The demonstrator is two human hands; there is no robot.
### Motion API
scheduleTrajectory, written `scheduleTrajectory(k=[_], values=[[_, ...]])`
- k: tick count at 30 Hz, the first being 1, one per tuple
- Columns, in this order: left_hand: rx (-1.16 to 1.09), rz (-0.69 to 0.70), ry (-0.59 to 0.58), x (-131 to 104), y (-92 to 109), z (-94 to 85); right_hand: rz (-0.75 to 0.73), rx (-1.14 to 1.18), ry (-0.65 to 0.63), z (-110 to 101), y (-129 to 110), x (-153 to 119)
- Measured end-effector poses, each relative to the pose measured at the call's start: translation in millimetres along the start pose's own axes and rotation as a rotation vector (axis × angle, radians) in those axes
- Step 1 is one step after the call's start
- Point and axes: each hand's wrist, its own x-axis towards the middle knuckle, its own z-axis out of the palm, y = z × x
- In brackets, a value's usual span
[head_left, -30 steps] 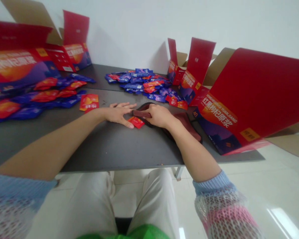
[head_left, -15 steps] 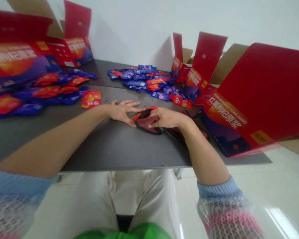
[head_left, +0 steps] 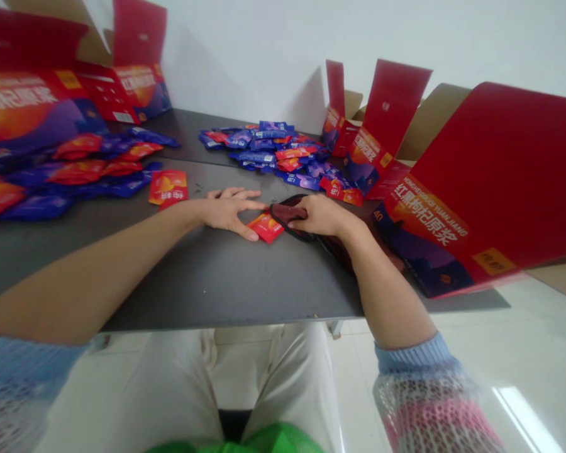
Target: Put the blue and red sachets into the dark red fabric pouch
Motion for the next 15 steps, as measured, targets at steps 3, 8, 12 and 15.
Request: scheduleTrajectory(k=[3,8,12,15], values=[[0.004,0.0,0.018,-1,2,0.5,-0.142,0.013,-0.007,2,-5,4],[0.038,0.009,0.021,-1,3,1.0,-0.305,0.05,-0.044,5,-6,12],[0.101,0.029,0.067,-2,3,9.2,-0.375,0.062,-0.007,7,-13,12],[0.17,0.099,0.17,-6,9,14.9,-0.408,0.085,0.002,8,-25,8]])
